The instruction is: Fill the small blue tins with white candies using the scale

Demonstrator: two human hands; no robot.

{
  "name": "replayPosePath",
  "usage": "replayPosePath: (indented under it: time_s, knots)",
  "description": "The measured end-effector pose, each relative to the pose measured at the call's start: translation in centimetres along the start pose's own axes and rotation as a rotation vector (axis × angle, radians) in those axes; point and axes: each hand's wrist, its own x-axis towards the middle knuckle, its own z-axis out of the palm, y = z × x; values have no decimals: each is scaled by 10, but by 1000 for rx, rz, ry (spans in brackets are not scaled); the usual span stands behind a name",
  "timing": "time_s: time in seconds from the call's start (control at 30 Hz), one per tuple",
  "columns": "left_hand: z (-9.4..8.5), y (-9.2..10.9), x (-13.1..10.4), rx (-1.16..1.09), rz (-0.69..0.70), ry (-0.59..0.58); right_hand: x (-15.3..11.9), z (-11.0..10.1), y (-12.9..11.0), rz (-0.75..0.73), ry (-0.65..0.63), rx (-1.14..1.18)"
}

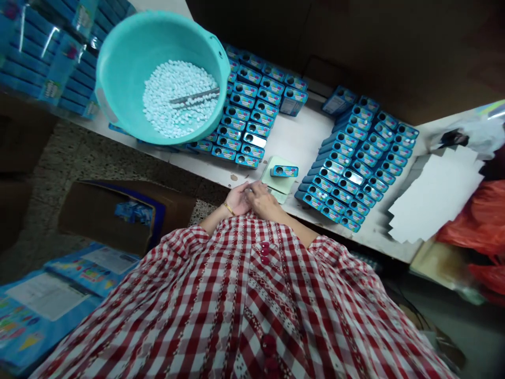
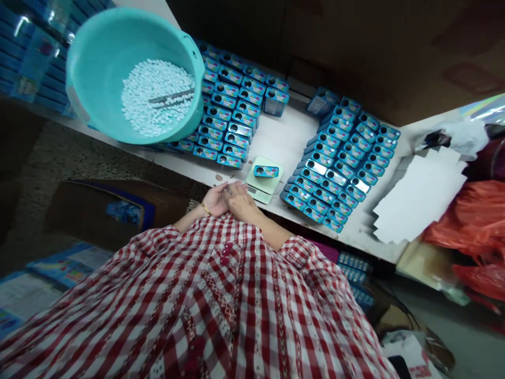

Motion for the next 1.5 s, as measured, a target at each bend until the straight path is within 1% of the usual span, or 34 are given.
replayPosePath:
  time_s: [0.07, 0.13, 0.2, 0.3, 0.37, 0.43, 0.53, 0.6, 0.67, 0.77, 0.83, 0.9, 1.0, 1.07, 1.17, 1.27, 1.3, 1.33, 1.37, 1.4, 1.5]
  knots:
    - [-10, -1, -6, 5, -19, 36, 5, 12, -8, -35, -31, 8]
    - [-19, -1, -13, 14, -40, 75, 8, 20, -9, -59, -58, -11]
    - [-24, -1, -19, 25, -40, 116, 9, 26, -8, -71, -56, -46]
    - [-22, -1, -22, 47, -7, 171, 9, 30, -4, -127, -39, -59]
    - [-17, -2, -21, 58, -1, 190, 8, 30, -3, -159, -61, -57]
    - [-13, -3, -18, 57, 0, 194, 7, 29, -1, -157, -74, -42]
    - [-7, -5, -12, 47, 8, 175, 3, 23, 5, -78, 4, 105]
    - [-2, -6, -6, 49, 11, 148, -1, 15, 14, -19, 69, 199]
    - [7, -5, 0, 61, 20, 105, -4, 3, 29, 26, 142, 238]
    - [23, -2, 8, 118, 41, 40, -8, -19, 56, 100, 319, 255]
    - [31, 1, 12, 159, 62, 35, -6, -32, 72, 167, 396, 235]
    - [35, 3, 12, 177, 82, 58, -3, -39, 84, 217, 372, 195]
    - [31, 4, 9, 181, 96, 98, 2, -38, 93, 244, 313, 167]
    - [26, 3, 6, 178, 99, 116, 4, -35, 95, 248, 327, 173]
    - [21, 3, 3, 159, 110, 130, 3, -33, 98, 226, 382, 210]
    - [20, 4, 2, 140, 118, 129, -2, -34, 93, 198, 457, 224]
    - [19, 3, 2, 134, 114, 120, -4, -33, 88, 188, 476, 212]
    - [18, 3, 1, 126, 106, 105, -6, -31, 80, 163, 467, 192]
    - [17, 3, 1, 113, 96, 89, -8, -28, 70, 122, 424, 165]
    - [15, 2, 0, 99, 84, 74, -9, -23, 58, 65, 349, 130]
    - [6, -1, -6, 75, 38, 75, -9, -3, 22, -97, 70, -18]
